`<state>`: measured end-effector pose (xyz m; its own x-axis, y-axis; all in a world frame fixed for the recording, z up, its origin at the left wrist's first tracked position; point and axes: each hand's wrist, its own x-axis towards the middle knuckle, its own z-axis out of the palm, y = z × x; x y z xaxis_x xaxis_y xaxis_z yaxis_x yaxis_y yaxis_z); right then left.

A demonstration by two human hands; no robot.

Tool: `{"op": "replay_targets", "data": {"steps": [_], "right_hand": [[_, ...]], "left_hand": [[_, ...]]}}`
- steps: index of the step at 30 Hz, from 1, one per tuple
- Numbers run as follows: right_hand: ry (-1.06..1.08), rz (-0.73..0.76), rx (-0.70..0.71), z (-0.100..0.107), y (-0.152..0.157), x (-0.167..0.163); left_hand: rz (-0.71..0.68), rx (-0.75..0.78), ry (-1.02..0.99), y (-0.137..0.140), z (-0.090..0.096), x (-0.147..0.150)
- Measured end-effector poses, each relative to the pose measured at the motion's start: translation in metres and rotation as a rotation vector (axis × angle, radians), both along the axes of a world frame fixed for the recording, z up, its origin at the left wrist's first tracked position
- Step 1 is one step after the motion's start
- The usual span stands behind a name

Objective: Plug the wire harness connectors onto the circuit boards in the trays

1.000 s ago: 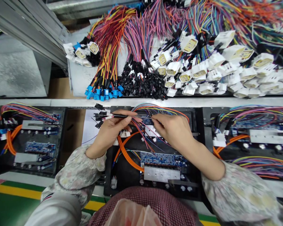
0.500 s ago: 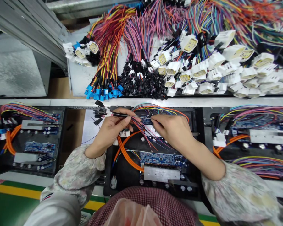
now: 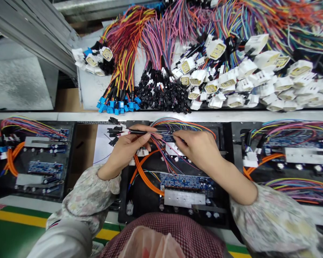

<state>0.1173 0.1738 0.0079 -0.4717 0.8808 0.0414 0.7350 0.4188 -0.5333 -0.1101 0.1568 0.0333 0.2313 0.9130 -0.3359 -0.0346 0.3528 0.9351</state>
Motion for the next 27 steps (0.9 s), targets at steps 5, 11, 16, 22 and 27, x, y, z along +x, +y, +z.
{"op": "replay_targets", "data": {"steps": [5,11,16,22,27], "right_hand": [[-0.07,-0.049,0.107,0.007,-0.004,-0.003],[-0.191,0.004,0.055,0.037,-0.027,0.001],[-0.317,-0.265,0.204,0.041,-0.028,0.034],[-0.248,-0.318,0.116,0.018,-0.022,0.052],[-0.244,-0.297,0.113,0.011,-0.021,0.047]], "left_hand": [[-0.007,-0.001,0.028,0.0,0.003,0.001],[0.022,0.071,-0.003,0.003,-0.003,0.0],[0.066,0.035,-0.108,0.006,-0.007,0.002],[0.069,-0.025,-0.059,0.005,-0.006,0.006],[0.055,0.001,-0.021,0.003,-0.012,0.001]]}}
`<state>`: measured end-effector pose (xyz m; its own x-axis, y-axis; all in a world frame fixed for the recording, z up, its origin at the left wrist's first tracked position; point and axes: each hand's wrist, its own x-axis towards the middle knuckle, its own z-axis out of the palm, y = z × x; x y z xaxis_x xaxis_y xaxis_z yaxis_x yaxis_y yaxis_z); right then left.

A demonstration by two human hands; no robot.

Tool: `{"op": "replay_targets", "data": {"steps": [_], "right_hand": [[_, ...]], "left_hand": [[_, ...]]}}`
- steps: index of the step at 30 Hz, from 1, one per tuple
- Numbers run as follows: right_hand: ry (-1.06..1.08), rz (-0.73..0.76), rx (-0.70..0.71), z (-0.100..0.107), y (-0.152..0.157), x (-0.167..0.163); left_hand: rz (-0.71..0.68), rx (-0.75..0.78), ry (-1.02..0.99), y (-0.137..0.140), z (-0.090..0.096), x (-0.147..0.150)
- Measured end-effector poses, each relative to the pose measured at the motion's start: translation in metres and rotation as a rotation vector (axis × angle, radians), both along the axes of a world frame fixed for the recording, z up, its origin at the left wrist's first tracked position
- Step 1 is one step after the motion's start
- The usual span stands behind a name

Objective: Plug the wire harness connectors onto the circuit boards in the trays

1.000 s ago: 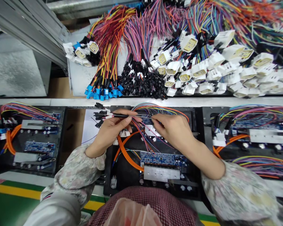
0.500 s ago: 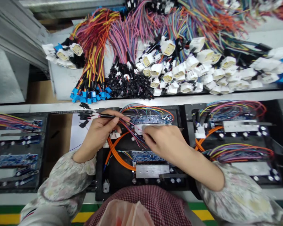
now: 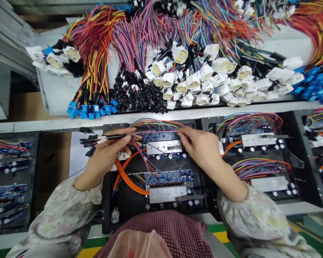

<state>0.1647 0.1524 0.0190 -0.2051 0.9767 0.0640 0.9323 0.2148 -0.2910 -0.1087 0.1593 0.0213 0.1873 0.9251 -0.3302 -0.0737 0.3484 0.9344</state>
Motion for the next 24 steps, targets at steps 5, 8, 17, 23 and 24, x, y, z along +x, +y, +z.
{"op": "replay_targets", "data": {"steps": [5,8,17,23,24], "right_hand": [[0.036,-0.01,-0.018,-0.002,0.002,0.002],[0.043,0.013,-0.03,-0.004,0.003,0.005],[0.074,0.267,0.134,0.028,-0.011,-0.028],[0.221,0.213,0.088,0.004,0.004,-0.044],[0.217,0.207,0.074,-0.001,0.007,-0.045]], "left_hand": [[-0.007,0.052,0.024,-0.001,0.004,-0.001],[-0.003,0.044,0.064,0.0,0.009,0.001],[0.072,0.062,0.07,0.001,0.002,0.004],[0.074,0.069,0.04,0.001,0.003,0.003],[0.062,0.064,0.032,0.001,0.004,0.002]]}}
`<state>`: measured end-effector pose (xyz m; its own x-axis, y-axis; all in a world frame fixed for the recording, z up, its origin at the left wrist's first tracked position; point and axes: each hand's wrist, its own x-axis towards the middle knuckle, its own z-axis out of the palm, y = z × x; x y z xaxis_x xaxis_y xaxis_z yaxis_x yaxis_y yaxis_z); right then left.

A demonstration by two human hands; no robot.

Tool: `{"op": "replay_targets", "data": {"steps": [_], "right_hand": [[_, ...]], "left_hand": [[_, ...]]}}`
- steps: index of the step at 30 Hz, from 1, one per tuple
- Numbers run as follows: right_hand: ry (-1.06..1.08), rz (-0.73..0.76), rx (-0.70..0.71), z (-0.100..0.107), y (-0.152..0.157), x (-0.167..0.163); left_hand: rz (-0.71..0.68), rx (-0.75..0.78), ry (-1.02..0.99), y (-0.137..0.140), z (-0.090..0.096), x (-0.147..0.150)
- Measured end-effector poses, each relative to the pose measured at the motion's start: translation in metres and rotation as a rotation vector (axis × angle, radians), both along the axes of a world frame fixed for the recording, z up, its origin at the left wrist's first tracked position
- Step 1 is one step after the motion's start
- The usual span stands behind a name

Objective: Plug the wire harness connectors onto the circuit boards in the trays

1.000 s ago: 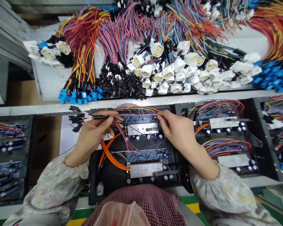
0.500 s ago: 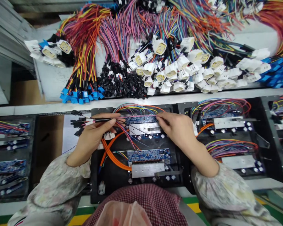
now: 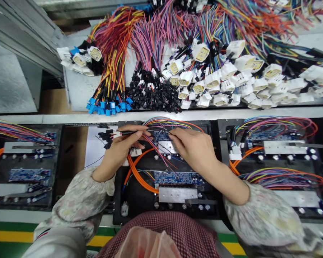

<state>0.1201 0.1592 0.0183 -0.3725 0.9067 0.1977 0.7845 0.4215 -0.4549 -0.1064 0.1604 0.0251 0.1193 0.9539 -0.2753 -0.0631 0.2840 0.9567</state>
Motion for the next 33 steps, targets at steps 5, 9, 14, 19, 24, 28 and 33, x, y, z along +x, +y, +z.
{"op": "replay_targets", "data": {"steps": [5,9,14,19,24,28,33], "right_hand": [[-0.07,-0.005,-0.017,-0.015,0.006,-0.004],[-0.106,-0.015,-0.013,-0.017,0.007,-0.006],[-0.092,0.012,-0.008,-0.014,0.008,-0.006],[-0.115,0.031,0.026,-0.013,0.008,-0.006],[-0.112,0.024,0.043,-0.015,0.007,-0.006],[-0.131,0.023,0.032,-0.014,0.007,-0.005],[-0.126,0.027,-0.013,-0.015,0.009,-0.008]], "left_hand": [[-0.027,0.051,-0.009,-0.001,0.0,-0.002],[-0.04,0.059,0.0,-0.001,-0.001,-0.003],[-0.045,0.044,-0.006,-0.001,-0.001,-0.002],[-0.058,0.063,0.039,0.0,-0.001,-0.003],[-0.069,0.056,0.048,-0.001,0.003,-0.001],[-0.065,0.032,0.067,-0.001,0.006,0.0],[-0.059,0.021,0.072,-0.001,0.006,-0.001]]}}
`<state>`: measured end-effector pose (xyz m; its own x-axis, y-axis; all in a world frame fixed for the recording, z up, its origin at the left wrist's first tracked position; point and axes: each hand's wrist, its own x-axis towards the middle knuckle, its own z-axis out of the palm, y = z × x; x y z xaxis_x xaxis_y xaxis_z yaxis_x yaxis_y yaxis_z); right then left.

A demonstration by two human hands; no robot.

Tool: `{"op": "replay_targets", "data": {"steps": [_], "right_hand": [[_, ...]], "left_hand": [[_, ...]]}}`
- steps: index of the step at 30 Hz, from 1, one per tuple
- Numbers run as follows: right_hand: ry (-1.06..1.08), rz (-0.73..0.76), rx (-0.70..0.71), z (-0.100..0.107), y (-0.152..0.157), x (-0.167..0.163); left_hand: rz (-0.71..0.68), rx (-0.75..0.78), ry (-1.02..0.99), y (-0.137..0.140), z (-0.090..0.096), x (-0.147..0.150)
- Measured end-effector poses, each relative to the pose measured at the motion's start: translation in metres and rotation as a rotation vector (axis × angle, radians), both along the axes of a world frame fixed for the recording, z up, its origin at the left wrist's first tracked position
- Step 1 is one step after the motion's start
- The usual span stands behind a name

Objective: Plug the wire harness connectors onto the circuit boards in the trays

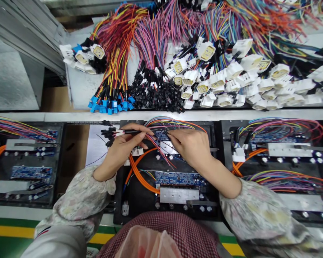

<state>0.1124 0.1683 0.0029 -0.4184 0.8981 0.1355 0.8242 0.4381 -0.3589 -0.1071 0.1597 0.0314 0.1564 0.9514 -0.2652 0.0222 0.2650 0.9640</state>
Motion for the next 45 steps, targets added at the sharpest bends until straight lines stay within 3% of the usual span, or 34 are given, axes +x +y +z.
{"op": "replay_targets", "data": {"steps": [6,11,15,19,31,37,40,42,45], "right_hand": [[-0.015,-0.088,0.078,0.019,-0.011,0.001],[-0.017,0.054,-0.002,0.033,-0.022,0.003],[0.105,-0.029,-0.012,0.021,-0.015,0.001],[0.032,-0.048,-0.058,0.006,-0.008,-0.002],[0.046,-0.053,-0.104,-0.003,-0.003,-0.004],[-0.018,-0.038,0.042,0.024,-0.014,0.001],[-0.116,0.029,0.037,0.039,-0.023,0.01],[-0.187,0.071,0.04,0.043,-0.025,0.017],[-0.171,0.002,0.071,0.043,-0.021,0.028]], "left_hand": [[0.024,0.001,-0.046,0.0,-0.003,0.002],[0.038,-0.011,-0.061,0.0,-0.005,0.003],[0.049,-0.016,-0.08,-0.001,-0.004,0.003],[0.049,-0.014,-0.053,-0.002,-0.003,0.004],[0.021,-0.015,-0.003,-0.003,0.0,0.002],[0.051,0.023,-0.017,-0.002,-0.001,0.004],[0.073,0.035,-0.022,-0.002,-0.002,0.004],[0.083,0.023,-0.032,-0.001,-0.003,0.004],[0.106,0.004,-0.062,-0.001,-0.005,0.004]]}}
